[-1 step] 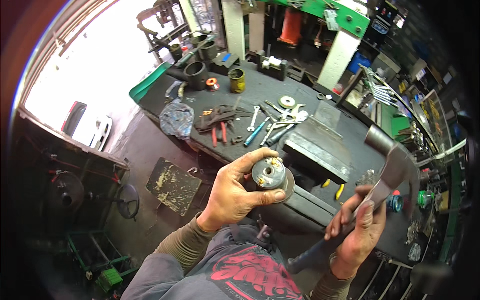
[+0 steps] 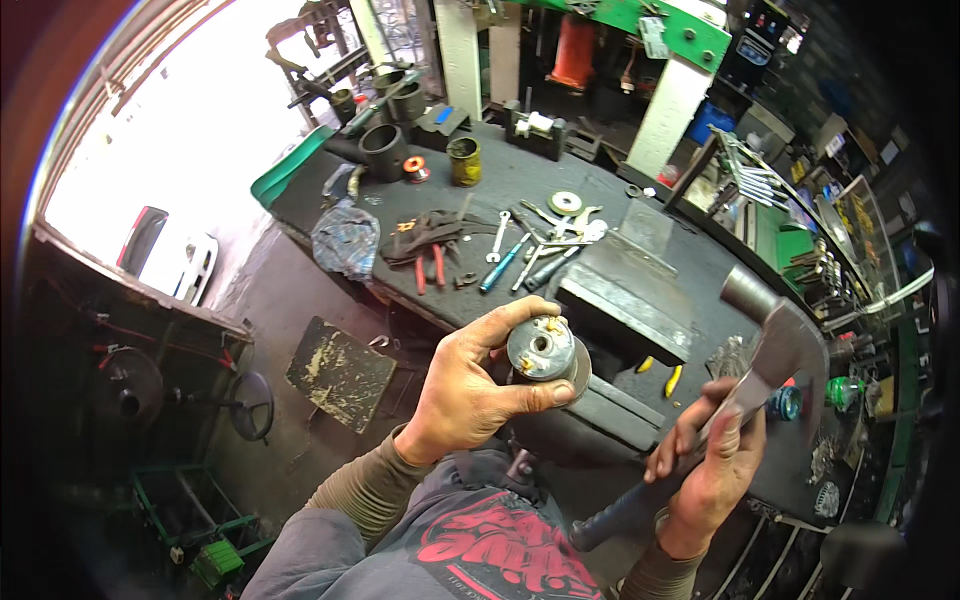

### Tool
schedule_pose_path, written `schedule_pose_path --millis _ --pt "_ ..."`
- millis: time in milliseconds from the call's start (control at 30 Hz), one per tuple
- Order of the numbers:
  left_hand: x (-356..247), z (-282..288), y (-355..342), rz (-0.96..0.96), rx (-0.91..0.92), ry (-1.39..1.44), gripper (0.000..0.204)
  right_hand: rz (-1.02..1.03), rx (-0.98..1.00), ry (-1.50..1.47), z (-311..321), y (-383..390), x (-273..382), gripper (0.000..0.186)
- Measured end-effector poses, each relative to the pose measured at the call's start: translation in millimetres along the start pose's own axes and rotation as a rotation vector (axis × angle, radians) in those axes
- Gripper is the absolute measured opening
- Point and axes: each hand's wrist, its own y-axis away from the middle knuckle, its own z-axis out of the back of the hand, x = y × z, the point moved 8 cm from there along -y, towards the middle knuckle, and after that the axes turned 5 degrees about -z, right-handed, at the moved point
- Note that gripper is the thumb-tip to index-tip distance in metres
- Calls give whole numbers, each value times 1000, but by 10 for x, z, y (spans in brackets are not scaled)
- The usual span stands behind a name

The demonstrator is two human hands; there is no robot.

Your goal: The person grinds a cylindrical metal part on a bench grinder, then moves to a workbench to hammer a small metal disc and a cylindrical component. The person uses a hammer to tap the parts into place and inspects them.

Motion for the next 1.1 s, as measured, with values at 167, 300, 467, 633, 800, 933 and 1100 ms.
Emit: schedule_pose_path --millis 167,300,467,633,800,933,1100 --pt "64 -455 -386 -10 86 -41 68 25 -89 167 397 39 -31 39" --pt "66 -727 -749 -88 144 -157 65 -37 -233 340 687 155 -110 30" --pt "282 -835 -1098 -180 166 -208 64 104 -278 635 902 161 -130 32" --pt "379 -941 -1184 -165 147 -315 62 14 -224 554 986 -162 22 35" --pt "529 -993 -1151 -155 66 -403 62 78 -112 625 1299 -649 41 35" --pt "464 -1006 -1034 -143 -49 -483 63 147 110 649 1173 -1019 150 32" --pt "454 -1095 -885 -164 -73 -479 80 404 376 870 909 -1106 366 32"
